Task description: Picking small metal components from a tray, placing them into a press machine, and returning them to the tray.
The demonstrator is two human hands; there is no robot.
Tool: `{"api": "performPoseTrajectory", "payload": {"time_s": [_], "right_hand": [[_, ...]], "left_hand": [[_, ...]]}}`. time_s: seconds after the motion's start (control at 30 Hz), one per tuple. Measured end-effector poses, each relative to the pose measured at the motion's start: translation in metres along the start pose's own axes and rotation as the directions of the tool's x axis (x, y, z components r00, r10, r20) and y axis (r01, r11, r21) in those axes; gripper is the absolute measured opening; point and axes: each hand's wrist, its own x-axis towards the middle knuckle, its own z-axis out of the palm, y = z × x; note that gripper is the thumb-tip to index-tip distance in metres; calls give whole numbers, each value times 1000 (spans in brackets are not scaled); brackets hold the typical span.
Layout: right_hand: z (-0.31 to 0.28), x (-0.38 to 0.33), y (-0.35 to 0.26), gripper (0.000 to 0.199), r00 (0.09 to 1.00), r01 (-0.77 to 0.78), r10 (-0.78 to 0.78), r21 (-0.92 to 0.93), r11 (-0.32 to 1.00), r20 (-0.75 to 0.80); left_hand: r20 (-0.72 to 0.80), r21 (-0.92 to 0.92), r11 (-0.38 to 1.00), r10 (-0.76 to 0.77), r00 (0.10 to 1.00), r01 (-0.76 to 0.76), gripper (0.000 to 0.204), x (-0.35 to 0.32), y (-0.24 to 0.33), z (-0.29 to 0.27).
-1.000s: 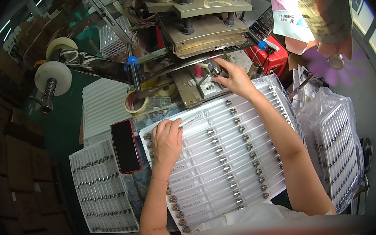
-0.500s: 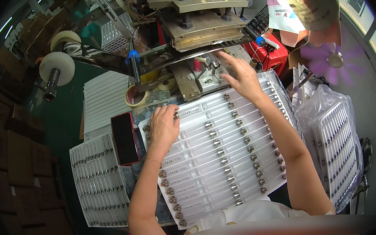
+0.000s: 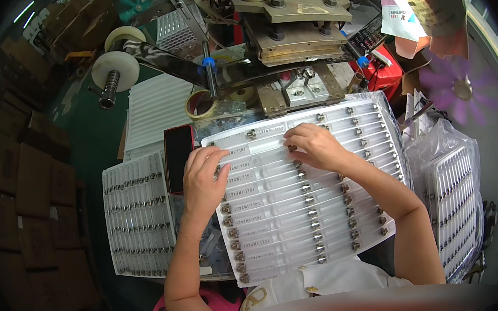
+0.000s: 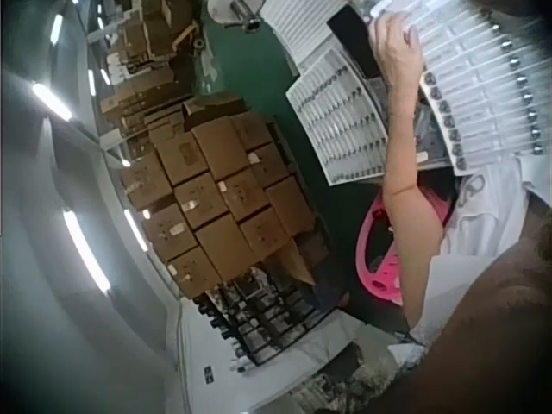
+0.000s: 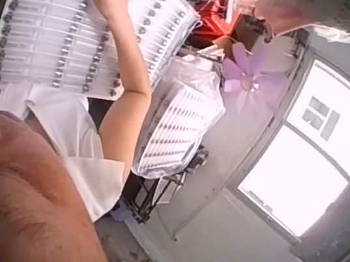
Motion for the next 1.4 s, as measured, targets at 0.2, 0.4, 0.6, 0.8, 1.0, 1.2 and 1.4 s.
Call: {"api": "performPoseTrajectory", "payload": {"time_s": [0.2, 0.4, 0.6, 0.8, 1.0, 1.2, 1.4], "right_hand": [[-31, -3, -1, 39, 933, -336, 356, 470, 816, 48], [-72, -35, 26, 28, 902, -316, 398, 374, 872, -167], [-94, -63, 47, 33, 779, -507, 616, 463, 727, -115], [-90, -53, 81, 30, 686, -533, 662, 409, 740, -304], [-73, -22, 88, 31, 630, -435, 573, 373, 820, -524], [-51, 18, 58, 32, 845, -243, 143, -131, 961, -516], [-36, 35, 70, 50, 882, -300, 210, -158, 941, -422]], "left_hand": [[15, -7, 1000, -20, 1000, 20, 20, -2, 12, -14], [68, -137, 982, 138, 988, -128, 29, 51, 30, 46], [-61, 135, 907, 410, 910, -400, 38, 147, 46, 123], [27, 317, 793, 540, 841, -520, 15, 175, 71, 137], [-122, 111, 796, 604, 787, -594, 12, 132, 94, 105], [-148, -142, 909, 372, 916, -392, 12, 45, 65, 71], [-55, -243, 968, 45, 997, -57, 11, 11, 32, 67]]}}
